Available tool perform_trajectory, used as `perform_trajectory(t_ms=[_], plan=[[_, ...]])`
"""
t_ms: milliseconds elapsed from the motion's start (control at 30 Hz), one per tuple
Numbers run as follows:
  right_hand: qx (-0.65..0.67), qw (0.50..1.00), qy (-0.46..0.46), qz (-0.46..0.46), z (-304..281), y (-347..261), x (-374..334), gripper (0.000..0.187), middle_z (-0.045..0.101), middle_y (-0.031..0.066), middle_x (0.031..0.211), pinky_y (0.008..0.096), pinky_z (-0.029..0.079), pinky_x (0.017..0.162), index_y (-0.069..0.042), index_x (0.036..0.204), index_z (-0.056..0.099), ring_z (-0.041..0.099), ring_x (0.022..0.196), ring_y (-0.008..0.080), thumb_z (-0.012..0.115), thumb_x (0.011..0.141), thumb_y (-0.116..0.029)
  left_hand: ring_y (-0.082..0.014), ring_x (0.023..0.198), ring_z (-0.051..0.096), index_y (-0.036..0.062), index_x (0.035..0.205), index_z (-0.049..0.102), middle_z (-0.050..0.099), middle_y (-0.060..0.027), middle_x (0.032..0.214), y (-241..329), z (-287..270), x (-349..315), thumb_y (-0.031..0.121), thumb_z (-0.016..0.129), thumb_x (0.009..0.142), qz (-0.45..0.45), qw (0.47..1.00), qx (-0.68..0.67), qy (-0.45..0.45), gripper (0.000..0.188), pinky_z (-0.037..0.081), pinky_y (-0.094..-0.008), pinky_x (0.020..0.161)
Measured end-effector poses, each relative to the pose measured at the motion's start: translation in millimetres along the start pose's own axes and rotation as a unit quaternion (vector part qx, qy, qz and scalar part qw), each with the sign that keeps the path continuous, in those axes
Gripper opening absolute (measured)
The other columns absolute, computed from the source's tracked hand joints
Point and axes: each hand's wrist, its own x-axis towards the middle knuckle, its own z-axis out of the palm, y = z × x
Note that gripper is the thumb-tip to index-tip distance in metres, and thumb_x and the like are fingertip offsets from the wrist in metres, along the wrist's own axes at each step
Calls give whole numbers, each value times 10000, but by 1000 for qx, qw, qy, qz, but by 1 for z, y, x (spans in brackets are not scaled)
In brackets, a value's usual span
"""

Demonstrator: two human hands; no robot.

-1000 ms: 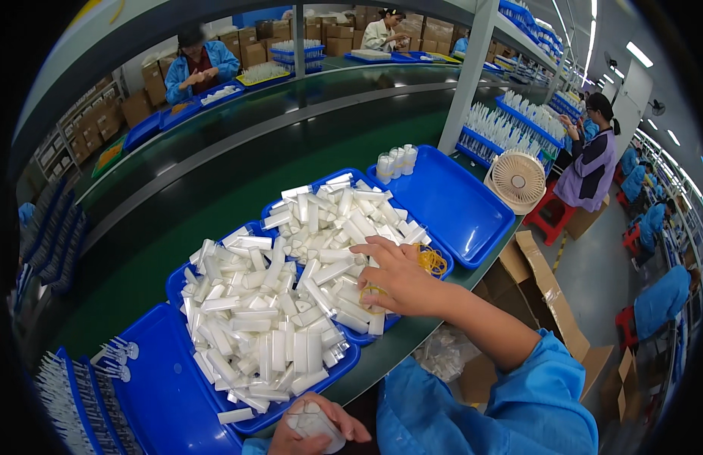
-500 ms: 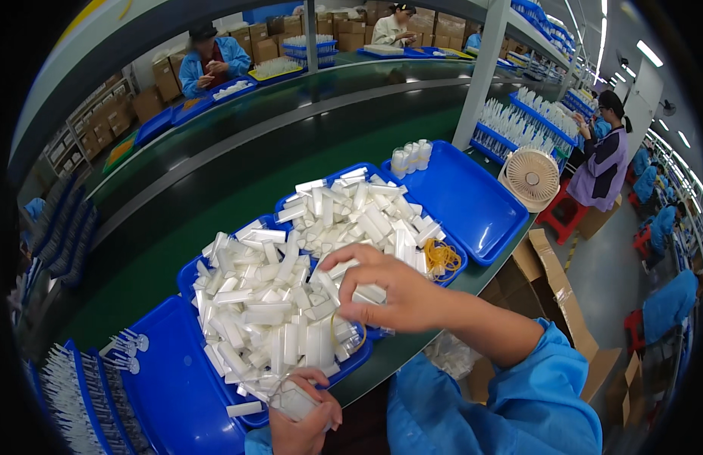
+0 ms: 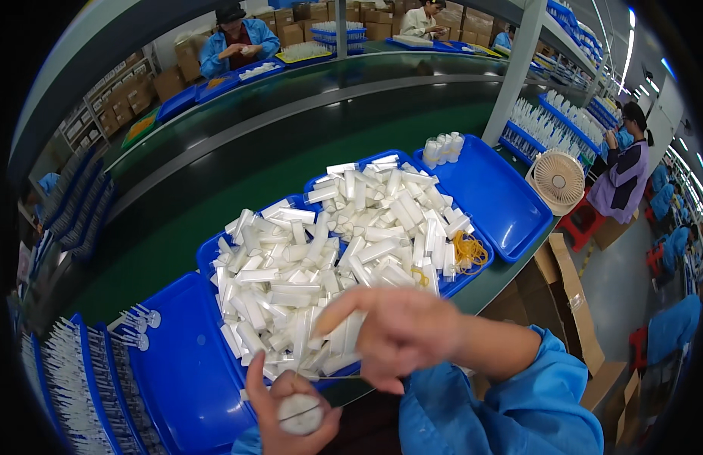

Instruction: Manually assembling white plastic spray bottle components and sorting them into blue bins at a factory workstation.

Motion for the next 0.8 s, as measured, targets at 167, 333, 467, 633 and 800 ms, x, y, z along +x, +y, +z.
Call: perform_trajectory(t_ms=[167,333,467,633,800], plan=[[-380,876,-278,103,24,26,6,341,501,109,883,391,397,658,-51,1132,501,526,751,264,565,833,-201,-161,572,503,198,1401,-104,480,-79,802,5,0,7,-82,615,658,-119,992,-5,49,1071,445,-250,436],[177,970,-87,-144,-25,60,-12,390,612,146,924,369,439,548,-3,1278,409,583,586,277,414,892,-54,-131,540,471,306,1388,-128,468,-64,790,23,-8,9,-120,592,670,-146,931,-312,118,1102,427,-251,419],[16,989,147,9,7,28,-1,235,598,143,1071,273,515,612,3,1084,566,622,721,207,488,876,-74,-149,601,477,150,1378,-177,470,-78,823,19,0,5,-92,627,658,-33,994,30,104,1107,450,-276,557],[-497,866,-16,-57,12,19,6,439,533,128,1195,245,524,638,-45,1152,530,633,783,207,687,743,-80,-284,747,548,-54,1318,144,506,-127,843,22,5,0,3,685,644,-13,926,377,-21,867,457,-365,710],[-573,814,38,-86,21,12,-9,397,572,103,1068,266,527,656,-52,1070,572,626,799,205,714,701,-79,-408,1051,445,-74,1261,252,414,-256,1154,26,3,-3,64,696,633,-36,945,290,-146,781,369,-453,900]])
